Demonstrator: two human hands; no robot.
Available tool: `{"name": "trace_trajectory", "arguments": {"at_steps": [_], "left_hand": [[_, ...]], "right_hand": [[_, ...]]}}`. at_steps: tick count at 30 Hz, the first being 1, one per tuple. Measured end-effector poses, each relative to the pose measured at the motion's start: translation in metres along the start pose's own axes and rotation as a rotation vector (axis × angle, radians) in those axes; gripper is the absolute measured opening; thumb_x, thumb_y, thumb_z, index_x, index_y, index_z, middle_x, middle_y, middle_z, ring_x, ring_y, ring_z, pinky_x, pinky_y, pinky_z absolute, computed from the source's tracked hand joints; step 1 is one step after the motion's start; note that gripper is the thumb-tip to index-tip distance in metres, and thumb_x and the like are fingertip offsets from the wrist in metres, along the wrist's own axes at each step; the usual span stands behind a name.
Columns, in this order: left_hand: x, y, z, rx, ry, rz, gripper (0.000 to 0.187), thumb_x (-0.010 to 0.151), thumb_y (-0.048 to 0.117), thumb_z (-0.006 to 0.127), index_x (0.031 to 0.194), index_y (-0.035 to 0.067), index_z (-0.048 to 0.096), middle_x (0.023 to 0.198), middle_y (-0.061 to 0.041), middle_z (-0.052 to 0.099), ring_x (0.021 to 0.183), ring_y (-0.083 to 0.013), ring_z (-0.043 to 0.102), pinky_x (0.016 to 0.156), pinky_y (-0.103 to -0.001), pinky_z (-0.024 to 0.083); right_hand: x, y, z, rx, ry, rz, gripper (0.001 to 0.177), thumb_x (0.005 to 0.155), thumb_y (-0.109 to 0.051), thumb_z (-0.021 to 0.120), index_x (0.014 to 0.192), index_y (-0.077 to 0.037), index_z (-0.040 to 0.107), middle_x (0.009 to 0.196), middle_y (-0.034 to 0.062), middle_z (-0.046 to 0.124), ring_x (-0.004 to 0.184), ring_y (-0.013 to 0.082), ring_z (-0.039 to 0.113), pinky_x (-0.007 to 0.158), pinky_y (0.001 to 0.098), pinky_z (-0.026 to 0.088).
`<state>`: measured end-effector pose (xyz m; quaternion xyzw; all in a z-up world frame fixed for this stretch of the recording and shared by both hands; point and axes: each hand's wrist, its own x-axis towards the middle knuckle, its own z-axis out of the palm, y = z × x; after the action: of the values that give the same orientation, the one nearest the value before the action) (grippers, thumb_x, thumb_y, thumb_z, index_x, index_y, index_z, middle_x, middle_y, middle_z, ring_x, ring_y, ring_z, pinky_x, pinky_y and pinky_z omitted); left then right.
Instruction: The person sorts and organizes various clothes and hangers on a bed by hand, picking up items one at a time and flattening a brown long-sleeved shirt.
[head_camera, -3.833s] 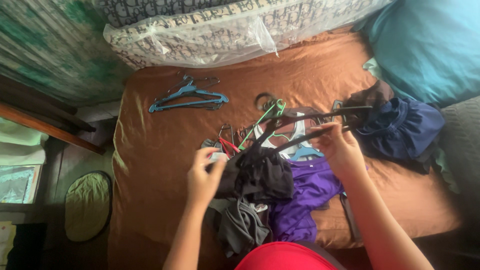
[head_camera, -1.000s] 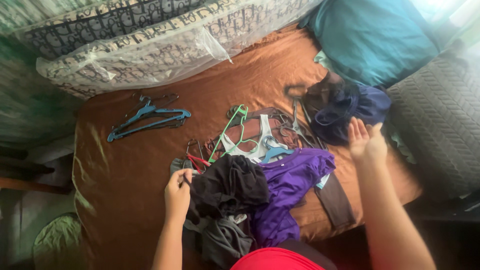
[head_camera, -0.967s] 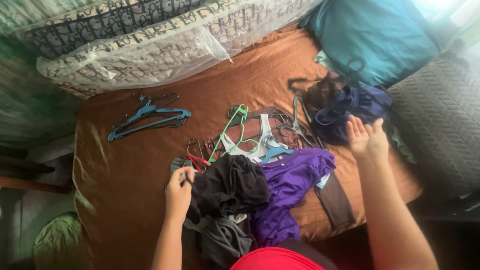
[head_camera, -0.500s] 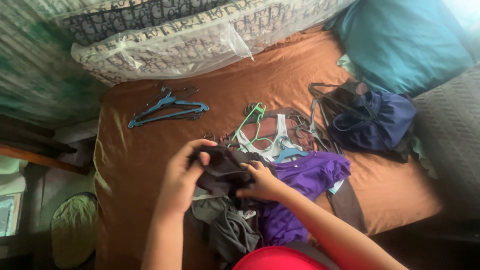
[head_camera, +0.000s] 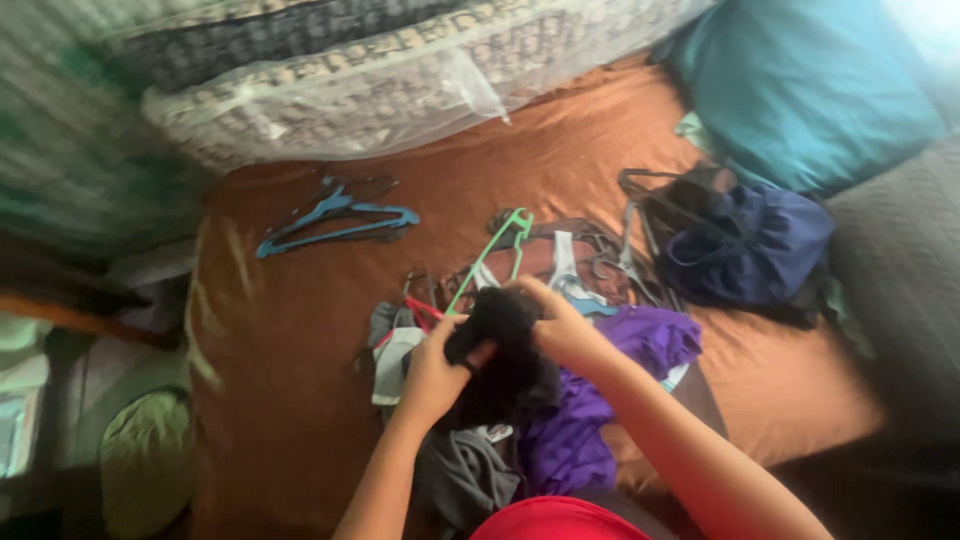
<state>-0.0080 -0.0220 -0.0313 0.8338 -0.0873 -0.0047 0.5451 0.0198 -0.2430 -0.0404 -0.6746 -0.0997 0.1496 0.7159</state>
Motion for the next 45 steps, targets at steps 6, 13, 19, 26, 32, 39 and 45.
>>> {"name": "trace_trajectory", "arguments": {"at_steps": [6, 13, 19, 26, 32, 39, 45], "left_hand": [[0.037, 0.063, 0.049, -0.892, -0.132, -0.046, 0.032, 0.105, 0.023, 0.067, 0.126, 0.000, 0.068, 0.119, -0.007, 0.069, 0.113, -0.0170, 0.063, 0.102, -0.035, 0.047], [0.094, 0.132, 0.059, -1.296, 0.174, -0.461, 0.045, 0.087, 0.035, 0.065, 0.122, 0.008, 0.069, 0.114, -0.011, 0.075, 0.100, -0.0278, 0.073, 0.091, -0.044, 0.059], [0.121, 0.071, 0.061, -1.047, 0.128, -0.253, 0.040, 0.093, 0.028, 0.072, 0.125, 0.005, 0.066, 0.111, -0.007, 0.070, 0.099, -0.0219, 0.067, 0.089, -0.039, 0.055], [0.092, -0.058, 0.173, -0.364, -0.390, -0.450, 0.058, 0.080, 0.006, 0.073, 0.136, 0.009, 0.058, 0.114, -0.005, 0.068, 0.102, -0.0158, 0.065, 0.092, -0.034, 0.052], [0.079, -0.095, 0.180, -0.303, -0.450, -0.575, 0.041, 0.093, 0.023, 0.067, 0.130, 0.006, 0.067, 0.118, -0.009, 0.071, 0.107, -0.0164, 0.066, 0.092, -0.032, 0.051], [0.083, -0.114, 0.158, -0.337, -0.398, -0.716, 0.041, 0.097, 0.030, 0.059, 0.131, 0.009, 0.066, 0.120, -0.006, 0.074, 0.108, -0.0157, 0.068, 0.094, -0.032, 0.050], [0.070, -0.132, 0.142, -0.351, -0.335, -0.836, 0.041, 0.097, 0.032, 0.057, 0.131, 0.011, 0.066, 0.120, -0.006, 0.074, 0.109, -0.0167, 0.070, 0.092, -0.032, 0.049]], "right_hand": [[-0.029, 0.055, -0.068, -0.213, -0.169, -0.114, 0.087, 0.077, 0.012, 0.065, 0.154, -0.010, 0.031, 0.151, 0.0106, 0.045, 0.140, 0.0206, 0.040, 0.111, 0.0317, 0.035], [-0.043, 0.116, -0.079, 0.536, 0.339, 0.220, 0.055, 0.085, 0.002, 0.065, 0.138, -0.005, 0.051, 0.133, 0.0111, 0.058, 0.122, 0.0226, 0.053, 0.099, 0.0353, 0.043], [-0.041, 0.019, -0.182, 0.043, 0.435, -0.035, 0.032, 0.093, -0.006, 0.066, 0.124, -0.001, 0.068, 0.117, 0.0114, 0.070, 0.106, 0.0244, 0.063, 0.089, 0.0383, 0.049], [-0.061, -0.066, -0.304, -1.557, 0.657, -0.331, 0.046, 0.087, 0.005, 0.052, 0.131, -0.003, 0.065, 0.133, 0.0167, 0.069, 0.127, 0.0368, 0.063, 0.110, 0.0436, 0.048], [-0.046, -0.103, -0.362, 0.707, 0.961, -0.577, 0.024, 0.104, -0.016, 0.056, 0.121, -0.002, 0.067, 0.121, 0.0137, 0.070, 0.112, 0.0271, 0.070, 0.097, 0.0407, 0.058], [-0.009, 0.034, -0.454, -0.110, 1.094, -0.156, 0.028, 0.090, -0.008, 0.068, 0.116, -0.002, 0.062, 0.088, 0.0016, 0.058, 0.067, 0.0125, 0.051, 0.054, 0.0278, 0.041], [0.015, 0.208, -0.464, -0.208, 0.993, 0.563, 0.041, 0.089, -0.023, 0.069, 0.127, -0.010, 0.062, 0.091, 0.0145, 0.063, 0.058, 0.0254, 0.050, 0.050, 0.0393, 0.041]]}}
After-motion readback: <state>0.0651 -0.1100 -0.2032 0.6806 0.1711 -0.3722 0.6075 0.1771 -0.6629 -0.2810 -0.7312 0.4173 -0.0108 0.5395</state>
